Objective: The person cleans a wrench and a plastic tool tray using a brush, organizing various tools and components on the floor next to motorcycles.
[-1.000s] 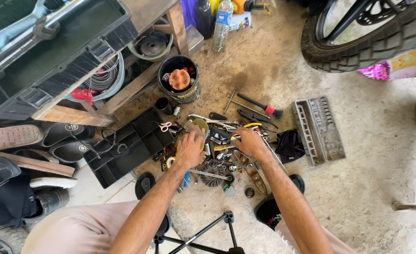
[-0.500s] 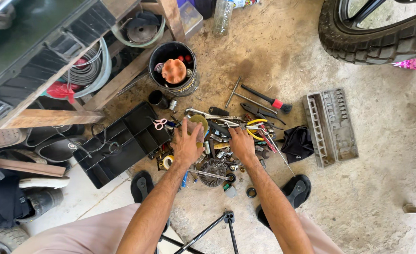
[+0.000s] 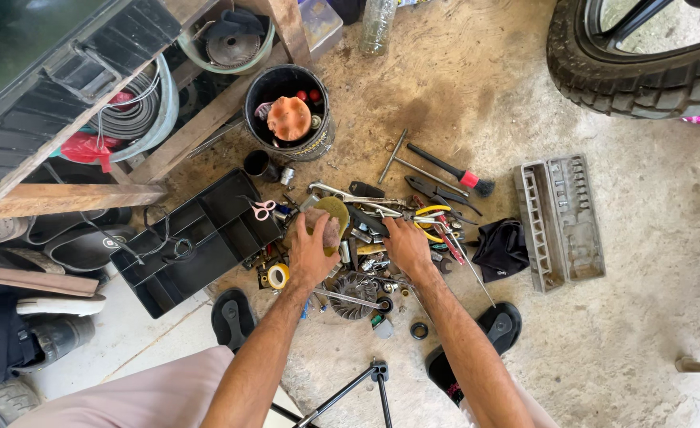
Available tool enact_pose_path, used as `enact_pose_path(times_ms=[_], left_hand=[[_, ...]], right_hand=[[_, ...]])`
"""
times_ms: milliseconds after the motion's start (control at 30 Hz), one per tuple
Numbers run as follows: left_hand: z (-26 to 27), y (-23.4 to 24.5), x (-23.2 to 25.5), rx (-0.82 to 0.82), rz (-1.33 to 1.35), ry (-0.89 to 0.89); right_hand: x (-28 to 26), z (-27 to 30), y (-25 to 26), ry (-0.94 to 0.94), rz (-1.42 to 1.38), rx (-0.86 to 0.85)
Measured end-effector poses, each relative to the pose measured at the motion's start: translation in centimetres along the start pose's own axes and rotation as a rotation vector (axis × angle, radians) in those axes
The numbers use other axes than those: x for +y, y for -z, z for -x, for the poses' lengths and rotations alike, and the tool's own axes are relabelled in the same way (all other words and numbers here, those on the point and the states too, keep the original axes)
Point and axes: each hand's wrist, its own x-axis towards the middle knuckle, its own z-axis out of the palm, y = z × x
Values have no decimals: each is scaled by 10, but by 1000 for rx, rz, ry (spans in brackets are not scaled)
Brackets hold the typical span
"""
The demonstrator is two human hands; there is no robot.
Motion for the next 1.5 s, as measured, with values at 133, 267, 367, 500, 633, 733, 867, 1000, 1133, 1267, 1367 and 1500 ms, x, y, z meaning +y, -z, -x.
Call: enact_pose_path(times_ms=[133,267,367,500,633,733,867,1000,1133,1267,1367,1500], left_hand=[[6,23,10,76,21,-99],[3,48,28,160,28,-267],[-16,62,46,116,-3,-301],[-53,71,68,89,-138,-358],[-86,65,79,84,-231,-373],[-105,58,81,52,-262,-397],[-128,44,75,10,-289,-362],[-143,30,66,-25,-358,-332],[-145,29,62,1,-379,-345],[-132,44,62,35,-420,-392],[-119,52,58,76,-412,-457],[-102,49,40,148,-410,-570]], right_hand=[[3,1,3,32,-11,16],[4,4,10,102,-54,90],[9,6,18,100,-77,120],[22,4,32,109,-43,219],[36,-2,50,69,48,160],[47,-8,61,88,119,70],[62,-20,67,70,218,-101],[73,-26,63,77,189,-173],[79,-28,55,72,156,-193],[82,-30,52,65,143,-209],[84,-29,52,55,105,-219],[84,-27,52,68,75,-192]])
